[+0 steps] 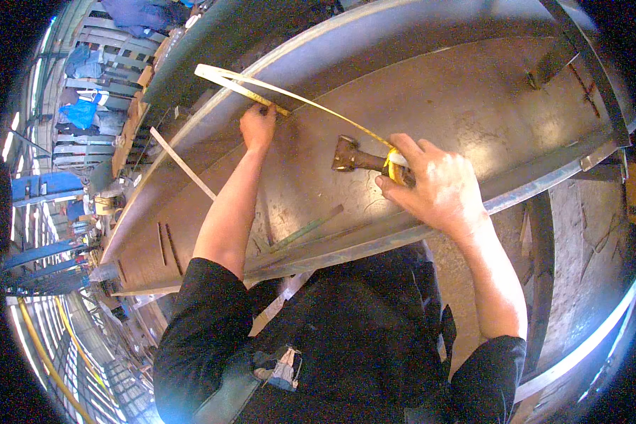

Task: The person aligns metal bars on a large curved metal structure, welds them in place, and measures the assembly with a tape measure. They use a hammer to adjust the bars and a welding torch to secure them.

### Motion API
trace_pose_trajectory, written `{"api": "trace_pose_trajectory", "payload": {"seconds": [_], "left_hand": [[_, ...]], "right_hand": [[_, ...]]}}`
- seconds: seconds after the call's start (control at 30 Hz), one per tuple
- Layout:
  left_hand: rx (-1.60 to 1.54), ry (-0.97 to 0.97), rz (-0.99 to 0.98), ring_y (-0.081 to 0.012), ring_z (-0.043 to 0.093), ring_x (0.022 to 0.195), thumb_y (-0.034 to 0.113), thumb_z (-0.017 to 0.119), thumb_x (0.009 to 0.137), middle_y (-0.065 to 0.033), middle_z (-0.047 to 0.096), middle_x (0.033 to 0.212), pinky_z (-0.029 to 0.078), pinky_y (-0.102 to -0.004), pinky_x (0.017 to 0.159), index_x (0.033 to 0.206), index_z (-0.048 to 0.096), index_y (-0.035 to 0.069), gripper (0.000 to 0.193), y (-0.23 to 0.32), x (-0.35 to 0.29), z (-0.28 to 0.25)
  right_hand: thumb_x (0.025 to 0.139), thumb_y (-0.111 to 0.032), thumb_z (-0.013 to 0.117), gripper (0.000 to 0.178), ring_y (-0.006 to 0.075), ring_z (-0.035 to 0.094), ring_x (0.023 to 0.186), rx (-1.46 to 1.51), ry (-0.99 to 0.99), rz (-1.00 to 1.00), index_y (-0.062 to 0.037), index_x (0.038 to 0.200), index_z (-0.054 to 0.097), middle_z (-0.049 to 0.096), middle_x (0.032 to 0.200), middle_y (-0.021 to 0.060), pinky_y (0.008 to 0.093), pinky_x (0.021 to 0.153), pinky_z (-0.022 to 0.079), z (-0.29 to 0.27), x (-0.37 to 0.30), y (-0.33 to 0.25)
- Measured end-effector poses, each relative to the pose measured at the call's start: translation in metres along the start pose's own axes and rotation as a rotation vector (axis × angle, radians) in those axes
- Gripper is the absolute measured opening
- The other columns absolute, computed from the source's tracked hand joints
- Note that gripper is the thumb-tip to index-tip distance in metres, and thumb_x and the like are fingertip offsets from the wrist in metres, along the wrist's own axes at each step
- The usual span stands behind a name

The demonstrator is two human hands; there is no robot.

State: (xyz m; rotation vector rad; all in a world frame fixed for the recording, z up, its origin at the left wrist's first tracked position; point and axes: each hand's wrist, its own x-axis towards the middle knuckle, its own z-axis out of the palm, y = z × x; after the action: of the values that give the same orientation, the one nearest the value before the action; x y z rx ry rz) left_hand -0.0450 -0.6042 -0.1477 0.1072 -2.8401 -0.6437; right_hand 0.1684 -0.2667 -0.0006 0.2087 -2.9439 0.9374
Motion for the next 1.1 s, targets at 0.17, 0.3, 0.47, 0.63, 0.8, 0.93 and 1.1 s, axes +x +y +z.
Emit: {"api": "trace_pose_trajectory", "payload": {"seconds": [0.17,0.3,0.47,0.63,0.8,0.93,1.1], "left_hand": [[0.029,0.015,0.026,-0.0392,0.070,0.089,0.030,0.069,0.088,-0.0201,0.073,0.094,0.055,-0.0476,0.082,0.098,0.075,0.003,0.029,-0.004,0.000,0.004],[0.031,-0.018,0.011,-0.0391,0.070,0.088,0.030,0.068,0.089,-0.0199,0.073,0.094,0.055,-0.0480,0.081,0.097,0.075,0.003,0.030,0.000,0.000,0.001],[0.024,-0.021,0.034,-0.0391,0.070,0.085,0.032,0.068,0.090,-0.0188,0.073,0.091,0.055,-0.0487,0.077,0.099,0.074,0.005,0.028,-0.004,-0.003,-0.003],[-0.058,-0.004,0.183,-0.0369,0.071,0.081,0.033,0.066,0.093,-0.0175,0.073,0.087,0.054,-0.0458,0.071,0.104,0.072,0.008,0.028,0.010,-0.008,-0.047],[-0.400,-0.251,0.371,-0.0336,0.068,0.075,0.024,0.063,0.097,-0.0174,0.069,0.081,0.052,-0.0416,0.070,0.100,0.069,0.004,0.020,0.005,-0.033,-0.129],[-0.305,-0.524,0.514,-0.0361,0.066,0.080,0.023,0.062,0.096,-0.0161,0.068,0.084,0.050,-0.0446,0.071,0.098,0.068,0.006,0.018,-0.028,-0.072,-0.148],[-0.181,-0.590,0.893,-0.0347,0.066,0.085,0.014,0.065,0.086,-0.0119,0.068,0.086,0.054,-0.0458,0.072,0.096,0.066,0.008,0.011,-0.041,-0.087,-0.114]], "right_hand": [[0.080,-0.041,0.076,0.053,0.0385,0.068,0.078,-0.022,0.006,0.012,-0.0125,0.122,0.060,0.067,0.086,0.0156,0.0486,0.069,0.054,0.004,-0.002,0.001],[0.081,-0.040,0.075,0.053,0.0384,0.069,0.081,-0.015,0.003,0.039,-0.0122,0.123,0.060,0.068,0.089,0.0165,0.0478,0.070,0.055,0.005,-0.002,0.001],[0.080,-0.038,0.077,0.053,0.0385,0.069,0.085,-0.021,-0.005,0.063,-0.0103,0.122,0.061,0.070,0.096,0.0177,0.0462,0.074,0.055,0.005,0.000,-0.004],[0.080,-0.037,0.078,0.053,0.0389,0.069,0.085,0.038,0.038,-0.001,-0.0104,0.122,0.061,0.070,0.095,0.0187,0.0459,0.073,0.055,-0.003,0.012,-0.019],[0.078,-0.029,0.076,0.057,0.0323,0.070,0.094,0.170,-0.064,-0.018,-0.0059,0.127,0.059,0.070,0.102,0.0181,0.0402,0.084,0.054,-0.053,0.016,-0.051],[0.075,-0.025,0.073,0.067,0.0321,0.063,0.118,-0.099,0.022,0.022,-0.0022,0.136,0.057,0.065,0.124,0.0201,0.0403,0.102,0.047,-0.098,-0.002,-0.063],[0.058,-0.018,0.070,0.071,0.0373,0.064,0.105,-0.640,-0.382,0.139,0.0017,0.126,0.061,0.065,0.112,0.0223,0.0422,0.093,0.048,-0.169,-0.017,-0.121]]}}
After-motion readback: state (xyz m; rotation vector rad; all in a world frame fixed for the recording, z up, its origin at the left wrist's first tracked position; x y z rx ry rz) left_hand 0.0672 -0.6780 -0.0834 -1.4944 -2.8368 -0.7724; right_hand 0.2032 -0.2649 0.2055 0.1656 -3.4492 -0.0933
